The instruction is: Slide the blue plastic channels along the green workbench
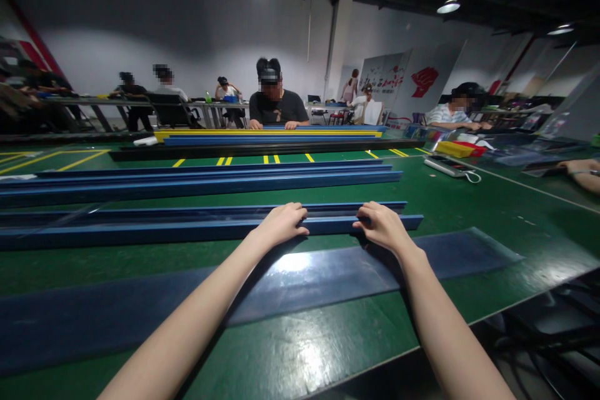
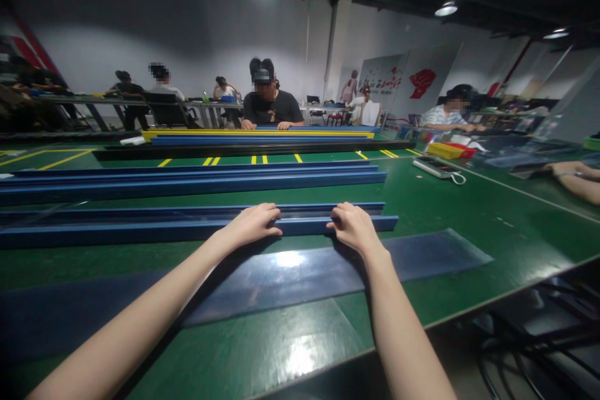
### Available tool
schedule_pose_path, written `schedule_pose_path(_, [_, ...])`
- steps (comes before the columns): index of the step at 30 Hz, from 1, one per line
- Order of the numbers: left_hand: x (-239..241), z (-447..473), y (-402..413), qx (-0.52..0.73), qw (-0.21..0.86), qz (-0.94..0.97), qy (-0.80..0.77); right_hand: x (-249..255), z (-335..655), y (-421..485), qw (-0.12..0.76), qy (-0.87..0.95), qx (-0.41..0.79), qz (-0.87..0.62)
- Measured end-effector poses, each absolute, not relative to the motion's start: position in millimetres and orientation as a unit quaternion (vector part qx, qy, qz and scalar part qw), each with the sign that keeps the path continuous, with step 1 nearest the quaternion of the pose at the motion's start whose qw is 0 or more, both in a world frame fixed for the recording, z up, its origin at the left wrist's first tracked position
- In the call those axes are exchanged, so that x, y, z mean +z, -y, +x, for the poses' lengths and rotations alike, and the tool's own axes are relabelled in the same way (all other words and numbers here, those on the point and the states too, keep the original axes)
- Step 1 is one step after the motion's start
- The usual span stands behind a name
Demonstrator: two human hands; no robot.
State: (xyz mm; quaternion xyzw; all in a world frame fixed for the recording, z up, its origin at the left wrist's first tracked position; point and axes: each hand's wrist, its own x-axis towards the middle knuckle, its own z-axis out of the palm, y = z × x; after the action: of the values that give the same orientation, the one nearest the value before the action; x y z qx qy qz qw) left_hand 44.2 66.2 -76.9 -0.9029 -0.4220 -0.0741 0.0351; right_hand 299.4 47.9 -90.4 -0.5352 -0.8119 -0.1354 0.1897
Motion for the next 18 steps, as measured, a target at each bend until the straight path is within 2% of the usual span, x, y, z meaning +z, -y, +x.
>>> schedule_pose_path(18, [-80.2,44.7,-66.2,-0.066,0.040,-0.902,0.424,-94.0,292.2,-48.8,0.162,0.821,-0.143,-0.529])
